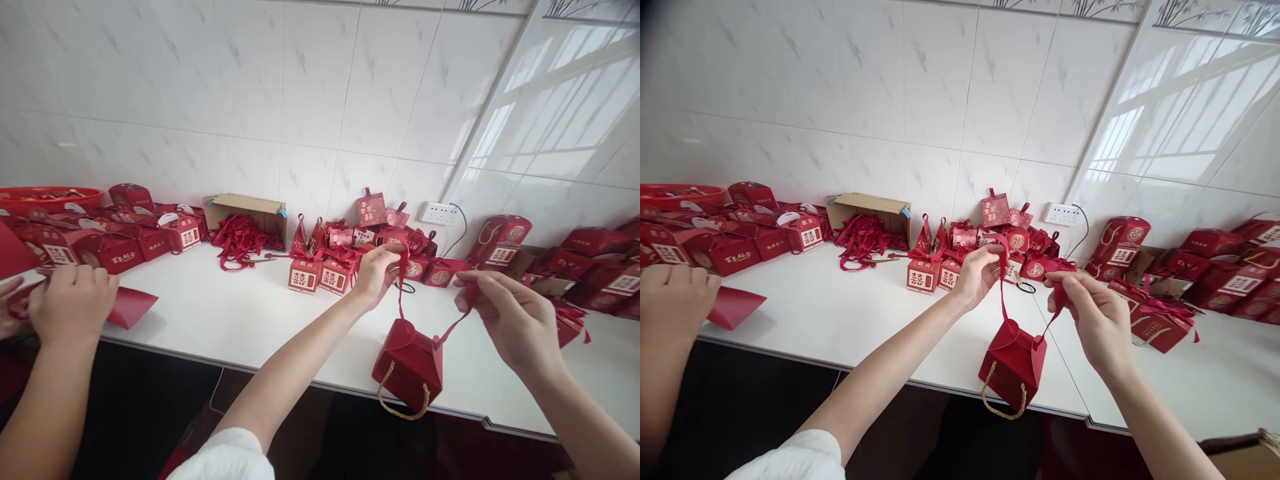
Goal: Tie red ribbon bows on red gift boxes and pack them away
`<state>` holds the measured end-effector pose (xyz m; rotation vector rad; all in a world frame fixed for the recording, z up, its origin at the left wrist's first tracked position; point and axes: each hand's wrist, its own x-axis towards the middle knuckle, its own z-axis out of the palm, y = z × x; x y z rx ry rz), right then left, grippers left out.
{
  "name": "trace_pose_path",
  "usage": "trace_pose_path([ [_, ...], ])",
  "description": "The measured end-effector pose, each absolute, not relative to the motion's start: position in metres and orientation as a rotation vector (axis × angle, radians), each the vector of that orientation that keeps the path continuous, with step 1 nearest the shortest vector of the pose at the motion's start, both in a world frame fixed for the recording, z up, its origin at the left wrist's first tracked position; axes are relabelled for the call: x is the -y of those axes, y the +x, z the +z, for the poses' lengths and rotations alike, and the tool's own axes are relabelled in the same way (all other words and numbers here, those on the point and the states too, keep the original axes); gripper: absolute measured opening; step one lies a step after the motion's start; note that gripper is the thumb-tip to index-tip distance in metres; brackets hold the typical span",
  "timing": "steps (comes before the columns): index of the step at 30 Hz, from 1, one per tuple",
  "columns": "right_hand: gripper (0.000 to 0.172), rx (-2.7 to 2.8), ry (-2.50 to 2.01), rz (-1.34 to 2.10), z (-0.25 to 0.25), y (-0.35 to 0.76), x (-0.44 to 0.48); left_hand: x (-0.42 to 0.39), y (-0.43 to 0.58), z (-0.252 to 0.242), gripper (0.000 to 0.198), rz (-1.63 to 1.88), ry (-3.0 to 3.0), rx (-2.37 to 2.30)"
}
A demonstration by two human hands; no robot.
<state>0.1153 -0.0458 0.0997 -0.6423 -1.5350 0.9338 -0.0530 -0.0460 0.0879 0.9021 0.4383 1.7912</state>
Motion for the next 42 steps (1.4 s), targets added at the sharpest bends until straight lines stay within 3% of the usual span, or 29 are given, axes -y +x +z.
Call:
trace_pose_path([
  [8, 0.021, 1.730, -0.709, 0.673, 0.101, 0.114, 0.043, 0.042, -0.054, 0.087, 0.020, 1.832, 1.041, -0.551],
  [18, 0.020, 1.672, -0.695, 0.689, 0.115, 0.113, 0.030, 0.037, -0.056, 0.091, 0.027, 1.684, 1.325, -0.650],
  [24, 0.022, 1.673, -0.595, 0.716, 0.119, 0.108, 0.019, 0.051, -0.061, 0.098, 0.020, 1.823, 1.232, -0.592],
  [30, 0.046, 1.647, -0.499, 0.844, 0.128, 0.085, 0.011, 0.067, -0.077, 0.105, 0.014, 1.895, 1.328, -0.672],
  [35, 0.036, 1.673, -0.423, 1.143, 0.134, 0.062, 0.010, 0.079, -0.089, 0.110, 0.015, 1.899, 1.345, -0.754],
  [42, 0.034, 1.730, -0.352, 1.149, 0.131, 0.040, 0.017, 0.083, -0.103, 0.110, 0.021, 1.900, 1.264, -0.846],
])
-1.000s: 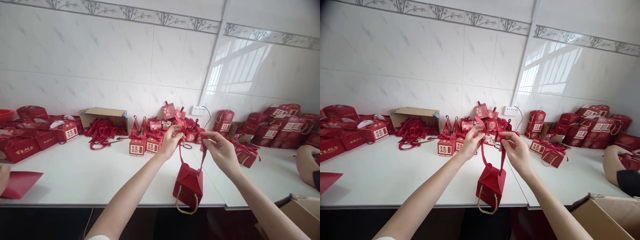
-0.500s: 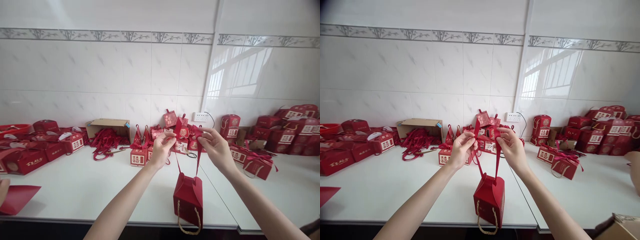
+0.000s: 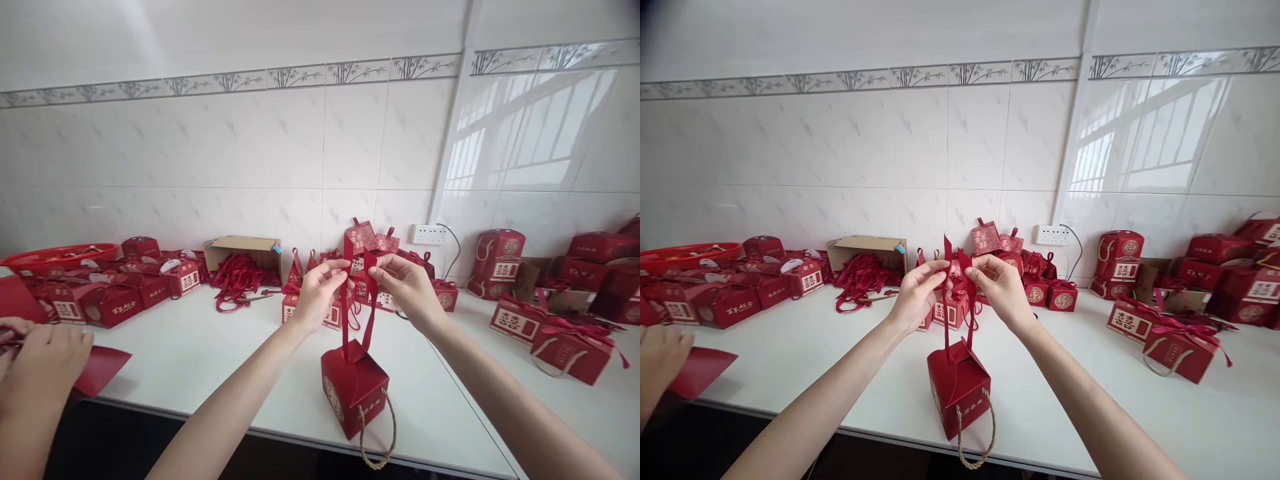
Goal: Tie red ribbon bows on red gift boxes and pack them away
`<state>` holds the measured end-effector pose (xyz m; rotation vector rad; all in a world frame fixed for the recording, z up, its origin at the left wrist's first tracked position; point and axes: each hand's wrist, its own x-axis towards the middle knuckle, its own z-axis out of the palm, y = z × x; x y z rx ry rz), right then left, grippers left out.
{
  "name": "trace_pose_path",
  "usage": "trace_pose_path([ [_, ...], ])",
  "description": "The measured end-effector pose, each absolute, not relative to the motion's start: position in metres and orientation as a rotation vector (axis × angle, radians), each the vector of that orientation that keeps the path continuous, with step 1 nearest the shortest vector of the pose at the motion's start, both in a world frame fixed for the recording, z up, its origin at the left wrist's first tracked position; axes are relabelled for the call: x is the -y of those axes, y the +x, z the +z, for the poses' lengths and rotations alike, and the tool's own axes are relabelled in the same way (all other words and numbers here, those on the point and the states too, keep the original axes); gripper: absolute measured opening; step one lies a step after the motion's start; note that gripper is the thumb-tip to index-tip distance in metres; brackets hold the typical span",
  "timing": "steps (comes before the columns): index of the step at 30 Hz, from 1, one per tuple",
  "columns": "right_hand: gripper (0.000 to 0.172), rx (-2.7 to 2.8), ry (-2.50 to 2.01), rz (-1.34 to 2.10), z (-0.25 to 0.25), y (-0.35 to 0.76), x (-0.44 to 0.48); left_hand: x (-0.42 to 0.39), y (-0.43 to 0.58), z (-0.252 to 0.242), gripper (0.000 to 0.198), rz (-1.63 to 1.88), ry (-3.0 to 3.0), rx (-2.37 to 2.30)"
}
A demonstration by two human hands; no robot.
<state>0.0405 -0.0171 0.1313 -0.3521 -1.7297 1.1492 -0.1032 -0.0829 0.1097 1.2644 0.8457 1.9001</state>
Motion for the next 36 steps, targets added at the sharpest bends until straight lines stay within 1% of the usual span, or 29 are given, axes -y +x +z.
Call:
trace_pose_path([
  [8, 0.026, 1.585, -0.260, 1.105, 0.126, 0.039, 0.014, 0.084, -0.104, 0.117, 0.021, 1.938, 1.152, -0.729],
  [15, 0.024, 1.657, -0.274, 1.127, 0.124, 0.043, 0.013, 0.080, -0.095, 0.113, 0.020, 1.852, 1.150, -0.719],
  [19, 0.021, 1.662, -0.262, 1.044, 0.127, 0.044, 0.012, 0.077, -0.085, 0.112, 0.023, 1.778, 1.259, -0.746],
  [24, 0.020, 1.665, -0.292, 0.821, 0.131, 0.044, 0.007, 0.075, -0.078, 0.114, 0.035, 1.612, 1.441, -0.868],
  [26, 0.020, 1.686, -0.294, 0.773, 0.130, 0.045, 0.005, 0.074, -0.077, 0.114, 0.034, 1.614, 1.474, -0.936],
  [28, 0.023, 1.701, -0.300, 0.823, 0.128, 0.046, 0.005, 0.072, -0.076, 0.114, 0.030, 1.661, 1.491, -0.981],
  [31, 0.033, 1.663, -0.301, 1.013, 0.123, 0.050, 0.007, 0.070, -0.076, 0.113, 0.027, 1.706, 1.504, -0.986],
  [33, 0.036, 1.628, -0.287, 1.121, 0.122, 0.053, 0.007, 0.070, -0.076, 0.112, 0.027, 1.698, 1.499, -0.964],
  [36, 0.038, 1.579, -0.295, 1.157, 0.123, 0.057, 0.005, 0.069, -0.074, 0.113, 0.025, 1.682, 1.475, -0.926],
])
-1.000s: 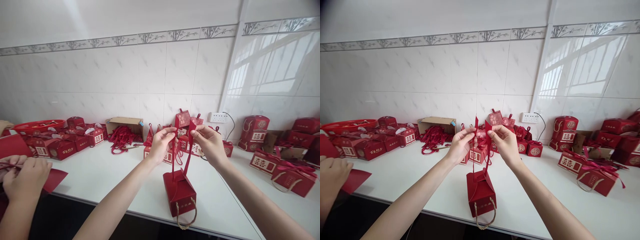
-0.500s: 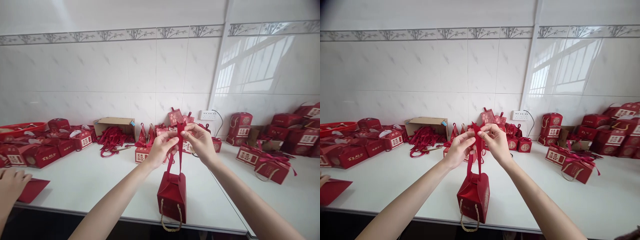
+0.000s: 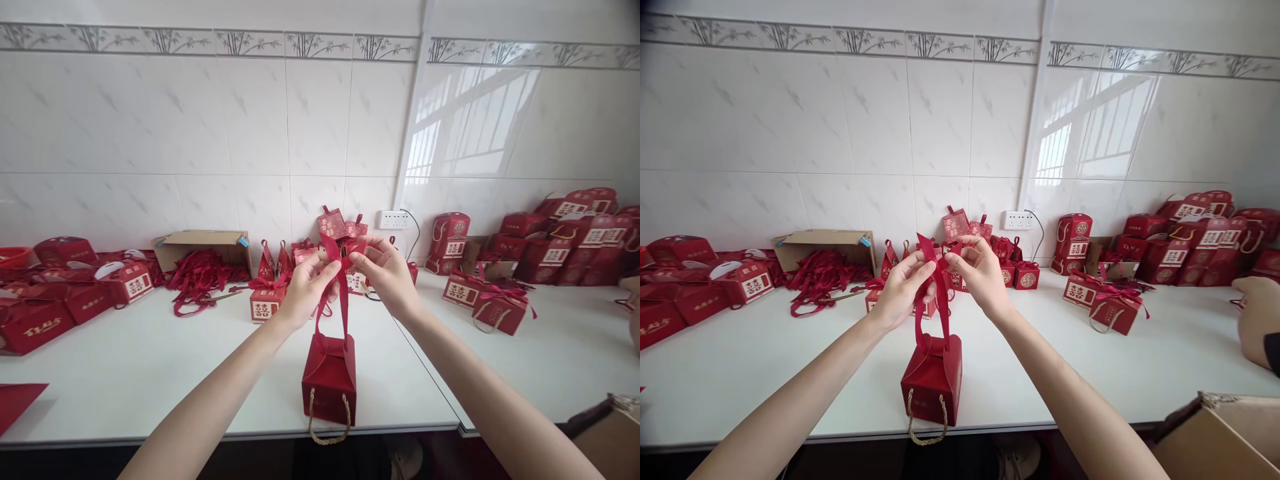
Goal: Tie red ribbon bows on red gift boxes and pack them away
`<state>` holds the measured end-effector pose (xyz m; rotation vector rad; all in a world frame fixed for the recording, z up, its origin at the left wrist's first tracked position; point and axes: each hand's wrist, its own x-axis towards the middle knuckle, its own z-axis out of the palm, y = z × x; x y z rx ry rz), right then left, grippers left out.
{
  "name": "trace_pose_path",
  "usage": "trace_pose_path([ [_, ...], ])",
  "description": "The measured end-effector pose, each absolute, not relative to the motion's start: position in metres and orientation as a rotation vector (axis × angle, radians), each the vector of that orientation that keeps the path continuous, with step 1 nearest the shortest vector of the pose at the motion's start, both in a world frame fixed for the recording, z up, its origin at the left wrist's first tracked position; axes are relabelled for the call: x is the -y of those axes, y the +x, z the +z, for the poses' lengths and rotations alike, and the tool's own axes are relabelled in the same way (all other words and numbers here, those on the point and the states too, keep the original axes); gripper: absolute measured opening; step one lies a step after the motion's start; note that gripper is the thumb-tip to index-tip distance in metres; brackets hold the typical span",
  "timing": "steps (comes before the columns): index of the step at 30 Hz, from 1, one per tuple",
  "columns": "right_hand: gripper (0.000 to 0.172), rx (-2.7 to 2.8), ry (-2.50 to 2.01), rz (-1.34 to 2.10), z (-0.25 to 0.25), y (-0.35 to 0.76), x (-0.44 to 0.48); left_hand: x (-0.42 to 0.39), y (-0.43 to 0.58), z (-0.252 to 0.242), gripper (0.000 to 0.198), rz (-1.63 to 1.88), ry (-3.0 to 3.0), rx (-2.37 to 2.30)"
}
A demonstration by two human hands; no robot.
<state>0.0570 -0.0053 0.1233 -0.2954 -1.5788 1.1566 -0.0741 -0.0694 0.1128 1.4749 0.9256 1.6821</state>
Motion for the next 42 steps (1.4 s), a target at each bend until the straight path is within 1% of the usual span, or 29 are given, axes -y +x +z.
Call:
trace_pose_path([
  [3, 0.041, 1.524, -0.328, 1.053, 0.124, 0.063, 0.008, 0.068, -0.070, 0.114, 0.024, 1.701, 1.432, -0.878],
  [5, 0.039, 1.532, -0.327, 0.954, 0.121, 0.068, 0.016, 0.067, -0.067, 0.114, 0.026, 1.703, 1.393, -0.863],
  [7, 0.030, 1.623, -0.278, 0.821, 0.114, 0.074, 0.028, 0.066, -0.065, 0.114, 0.026, 1.686, 1.359, -0.870],
  [10, 0.011, 1.909, -0.151, 0.493, 0.101, 0.081, 0.046, 0.064, -0.064, 0.112, 0.023, 1.680, 1.385, -0.889],
  [12, 0.005, 2.063, -0.062, 0.352, 0.095, 0.084, 0.052, 0.063, -0.066, 0.111, 0.022, 1.697, 1.438, -0.896],
  [13, 0.005, 2.073, -0.056, 0.356, 0.093, 0.085, 0.052, 0.063, -0.067, 0.110, 0.022, 1.698, 1.461, -0.895],
  [15, 0.013, 1.959, -0.173, 0.492, 0.092, 0.086, 0.046, 0.063, -0.070, 0.109, 0.023, 1.680, 1.492, -0.879],
  [18, 0.023, 1.811, -0.401, 0.828, 0.092, 0.081, 0.029, 0.065, -0.074, 0.110, 0.024, 1.625, 1.576, -0.844],
  [21, 0.034, 1.918, -0.369, 1.207, 0.090, 0.073, 0.020, 0.069, -0.077, 0.111, 0.024, 1.576, 1.679, -0.833],
  [24, 0.031, 1.900, -0.360, 1.395, 0.090, 0.066, 0.022, 0.072, -0.081, 0.113, 0.024, 1.538, 1.745, -0.862],
  [27, 0.029, 1.904, -0.444, 1.402, 0.093, 0.063, 0.030, 0.073, -0.086, 0.112, 0.021, 1.504, 1.819, -0.896],
  [30, 0.023, 1.946, -0.557, 1.313, 0.093, 0.061, 0.034, 0.075, -0.089, 0.110, 0.020, 1.494, 1.857, -0.918],
  [33, 0.019, 1.940, -0.576, 1.233, 0.088, 0.058, 0.037, 0.079, -0.091, 0.108, 0.019, 1.518, 1.838, -0.956],
  [38, 0.023, 1.865, -0.454, 1.159, 0.082, 0.058, 0.036, 0.085, -0.092, 0.108, 0.019, 1.608, 1.733, -0.992],
  [42, 0.031, 1.779, -0.461, 1.172, 0.080, 0.057, 0.027, 0.086, -0.092, 0.107, 0.019, 1.657, 1.758, -1.059],
])
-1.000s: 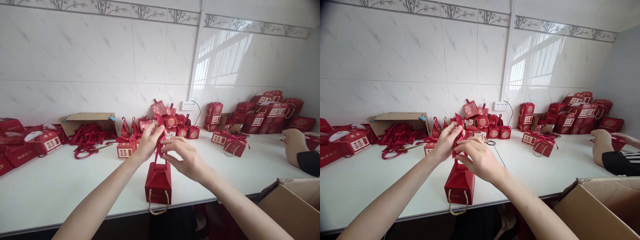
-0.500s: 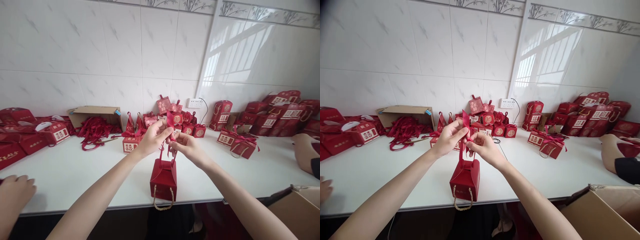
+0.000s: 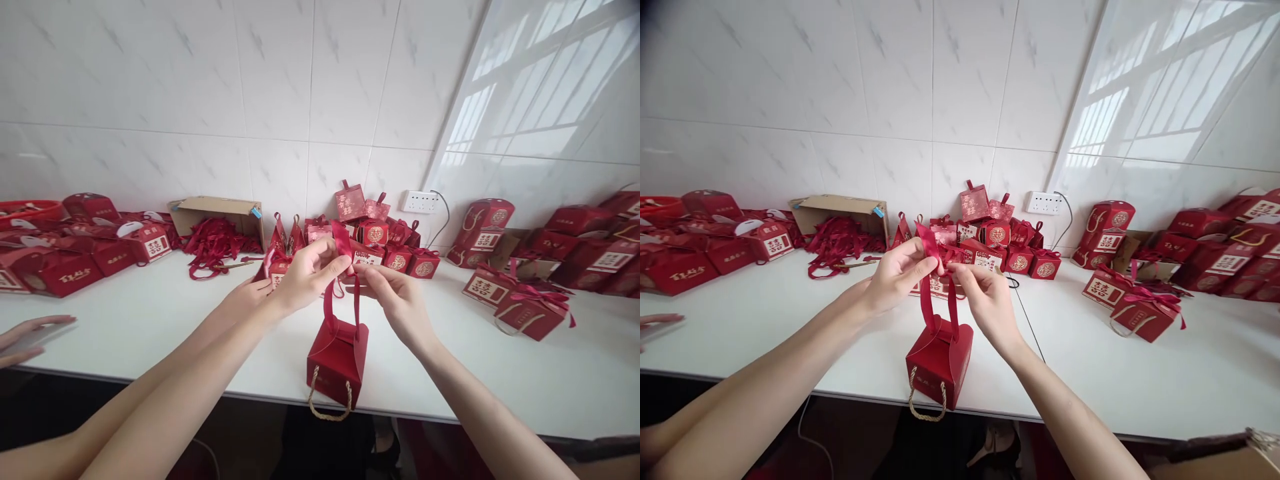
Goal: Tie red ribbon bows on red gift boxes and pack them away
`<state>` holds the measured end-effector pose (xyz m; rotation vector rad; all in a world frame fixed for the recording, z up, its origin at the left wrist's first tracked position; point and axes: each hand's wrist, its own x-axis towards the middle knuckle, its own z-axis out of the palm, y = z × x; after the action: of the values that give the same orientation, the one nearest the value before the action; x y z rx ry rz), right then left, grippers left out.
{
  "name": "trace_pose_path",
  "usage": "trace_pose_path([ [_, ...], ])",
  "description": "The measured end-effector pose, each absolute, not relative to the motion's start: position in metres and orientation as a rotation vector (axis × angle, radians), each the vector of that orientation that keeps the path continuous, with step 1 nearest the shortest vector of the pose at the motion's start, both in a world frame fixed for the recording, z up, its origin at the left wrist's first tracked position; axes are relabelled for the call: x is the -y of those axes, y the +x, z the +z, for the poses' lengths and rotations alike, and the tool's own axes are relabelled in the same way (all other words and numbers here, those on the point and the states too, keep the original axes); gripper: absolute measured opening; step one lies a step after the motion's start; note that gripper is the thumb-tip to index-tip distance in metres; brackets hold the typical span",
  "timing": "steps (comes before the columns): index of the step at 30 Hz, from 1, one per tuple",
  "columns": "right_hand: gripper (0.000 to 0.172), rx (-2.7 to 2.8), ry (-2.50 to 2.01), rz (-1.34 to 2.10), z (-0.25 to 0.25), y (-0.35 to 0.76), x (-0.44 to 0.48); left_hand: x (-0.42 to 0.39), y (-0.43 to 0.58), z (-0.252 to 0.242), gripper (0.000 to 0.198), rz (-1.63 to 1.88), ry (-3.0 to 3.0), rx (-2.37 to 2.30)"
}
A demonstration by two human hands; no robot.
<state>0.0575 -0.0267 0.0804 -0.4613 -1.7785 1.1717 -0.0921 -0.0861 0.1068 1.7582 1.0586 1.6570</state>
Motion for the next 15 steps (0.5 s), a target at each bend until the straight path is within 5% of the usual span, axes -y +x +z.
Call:
trace_pose_path([
  [8, 0.021, 1.465, -0.492, 1.252, 0.082, 0.052, 0.013, 0.083, -0.077, 0.085, 0.014, 2.008, 1.444, -0.894],
  [15, 0.030, 1.346, -0.556, 1.143, 0.068, 0.077, 0.014, 0.083, -0.081, 0.061, 0.015, 2.107, 0.943, -0.828],
])
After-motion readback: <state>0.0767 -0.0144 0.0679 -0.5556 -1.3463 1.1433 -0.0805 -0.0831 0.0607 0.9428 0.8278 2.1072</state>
